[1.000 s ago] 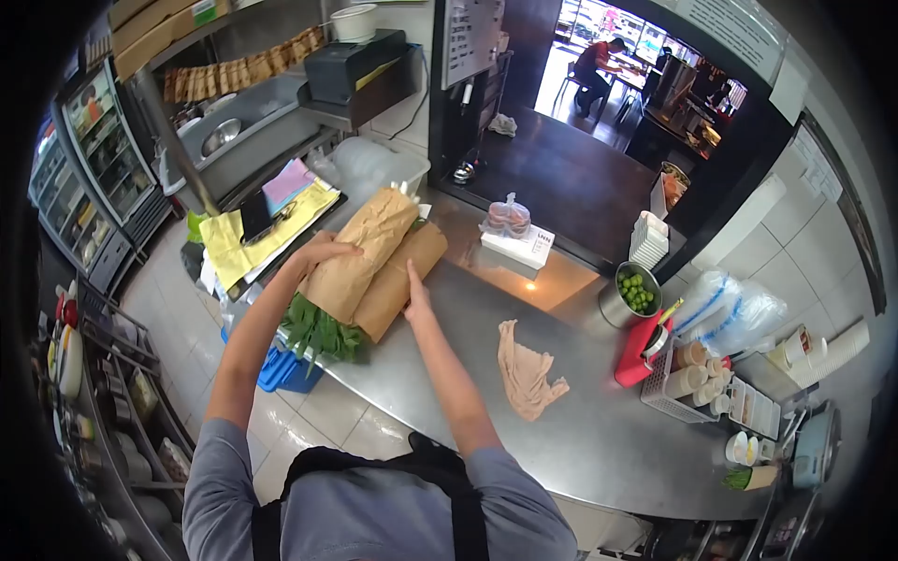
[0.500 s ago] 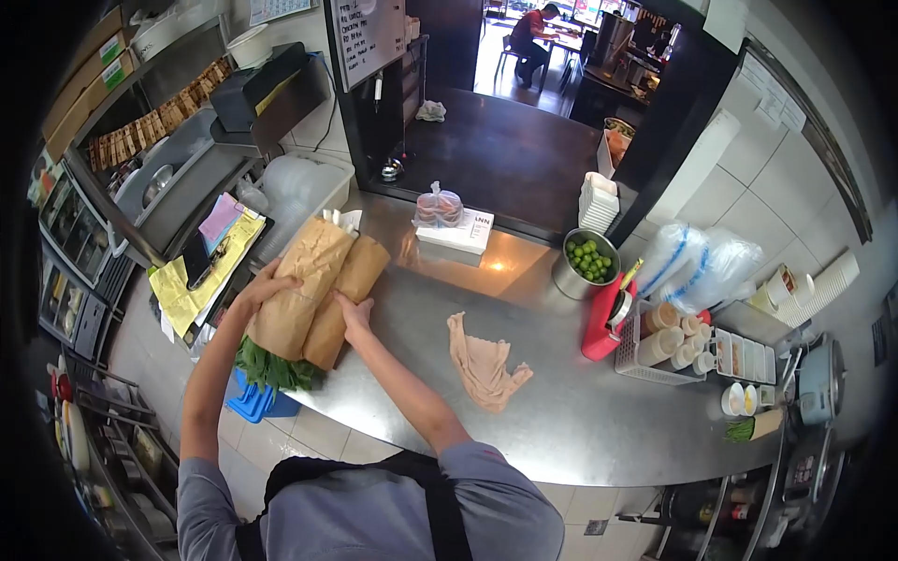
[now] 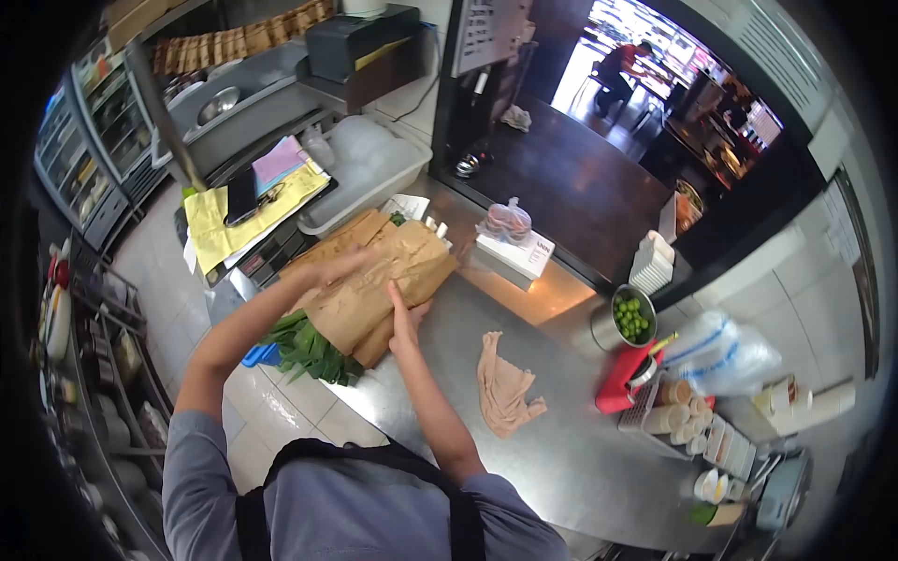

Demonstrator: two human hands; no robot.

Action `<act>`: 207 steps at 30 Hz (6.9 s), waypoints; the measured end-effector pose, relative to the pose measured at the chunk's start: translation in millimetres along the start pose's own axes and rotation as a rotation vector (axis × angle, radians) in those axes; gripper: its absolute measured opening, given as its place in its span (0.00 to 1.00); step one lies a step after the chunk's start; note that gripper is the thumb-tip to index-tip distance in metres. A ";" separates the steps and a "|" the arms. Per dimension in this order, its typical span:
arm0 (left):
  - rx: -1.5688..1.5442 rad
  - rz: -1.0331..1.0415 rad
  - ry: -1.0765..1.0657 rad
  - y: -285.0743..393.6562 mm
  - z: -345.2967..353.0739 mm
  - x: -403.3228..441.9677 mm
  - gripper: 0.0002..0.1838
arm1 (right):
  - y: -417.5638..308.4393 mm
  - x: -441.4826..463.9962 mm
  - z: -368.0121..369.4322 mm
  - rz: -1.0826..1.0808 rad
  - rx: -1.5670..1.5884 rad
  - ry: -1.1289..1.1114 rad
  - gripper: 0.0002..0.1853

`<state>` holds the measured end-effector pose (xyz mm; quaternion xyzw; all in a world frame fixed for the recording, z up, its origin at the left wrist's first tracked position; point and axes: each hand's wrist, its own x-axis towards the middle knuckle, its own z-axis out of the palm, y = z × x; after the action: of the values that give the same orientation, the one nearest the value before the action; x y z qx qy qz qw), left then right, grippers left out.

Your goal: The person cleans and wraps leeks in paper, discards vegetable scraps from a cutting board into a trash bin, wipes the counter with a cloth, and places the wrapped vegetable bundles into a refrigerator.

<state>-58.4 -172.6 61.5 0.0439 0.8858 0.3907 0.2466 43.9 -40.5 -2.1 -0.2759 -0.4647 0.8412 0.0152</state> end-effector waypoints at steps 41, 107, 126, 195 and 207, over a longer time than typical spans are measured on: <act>-0.793 -0.181 -0.594 -151.1 -27.2 -6.9 0.32 | 124.8 -37.7 -109.6 0.072 0.387 -0.305 0.37; -1.212 -0.413 0.046 -933.8 -953.7 -272.3 0.36 | 698.1 -86.9 1012.4 0.440 0.125 -0.981 0.33; -1.074 -0.197 0.095 -1077.1 -1375.4 -19.4 0.36 | 743.0 101.4 1454.6 0.371 0.187 -0.821 0.38; 0.261 -0.357 -1.632 -726.0 -1605.0 1182.0 0.34 | 532.3 883.9 1942.2 -0.706 0.909 0.924 0.35; 0.810 0.728 -1.083 -762.9 -1563.4 1201.9 0.59 | 556.0 904.7 1943.7 -0.580 0.631 1.387 0.39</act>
<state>-1758.4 -1422.8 -70.7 0.6049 0.6450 0.0163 0.4667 -1524.0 -1604.3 -40.4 -0.5855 -0.1436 0.5329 0.5938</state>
